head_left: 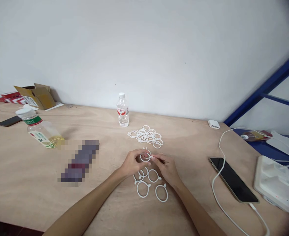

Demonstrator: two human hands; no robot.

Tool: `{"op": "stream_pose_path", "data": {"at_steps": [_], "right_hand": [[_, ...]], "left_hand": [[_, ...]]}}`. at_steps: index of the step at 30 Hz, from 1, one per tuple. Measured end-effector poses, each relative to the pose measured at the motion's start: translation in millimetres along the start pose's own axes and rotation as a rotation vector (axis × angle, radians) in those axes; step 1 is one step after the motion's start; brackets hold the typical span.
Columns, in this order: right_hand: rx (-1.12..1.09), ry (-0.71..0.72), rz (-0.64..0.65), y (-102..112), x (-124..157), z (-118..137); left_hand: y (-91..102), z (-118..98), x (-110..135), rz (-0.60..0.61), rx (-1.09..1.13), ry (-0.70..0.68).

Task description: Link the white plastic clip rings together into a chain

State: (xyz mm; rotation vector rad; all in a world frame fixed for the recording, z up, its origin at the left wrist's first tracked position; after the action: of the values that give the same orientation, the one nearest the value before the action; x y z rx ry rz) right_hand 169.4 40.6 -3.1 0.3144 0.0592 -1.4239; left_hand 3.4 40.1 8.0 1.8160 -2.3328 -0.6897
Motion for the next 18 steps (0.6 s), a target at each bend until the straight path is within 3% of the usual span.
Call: {"op": "stream_pose_path", "data": {"at_steps": [7, 11, 14, 18], "right_hand": [[-0.018, -0.011, 0.001, 0.5, 3.8, -0.3], [-0.060, 0.035, 0.028, 0.9, 5.4, 7.4], [-0.067, 0.086, 0.119, -2.5, 5.4, 13.5], [0.001, 0.082, 0.045, -2.4, 4.4, 11.2]], "left_hand": [[1.9, -4.3, 2.1, 0.014, -0.001, -0.063], [6.0, -1.1, 1.4, -0.104, -0.011, -0.026], [6.3, 5.1, -0.1, -0.240, -0.125, 0.075], [-3.1, 5.5, -1.9, -0.181, -0.340, 0.017]]}}
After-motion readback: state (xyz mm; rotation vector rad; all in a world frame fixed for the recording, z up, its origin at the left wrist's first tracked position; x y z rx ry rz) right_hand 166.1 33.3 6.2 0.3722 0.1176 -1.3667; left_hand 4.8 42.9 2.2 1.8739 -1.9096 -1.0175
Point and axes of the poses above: each hand's wrist, its own x-axis away from the middle knuckle, its own y-axis out of the back of the hand, z = x × y, the point moved 3 cm from there along -x, towards the middle knuckle, and after that the axes turned 7 degrees about -x, right-handed, at the moved point
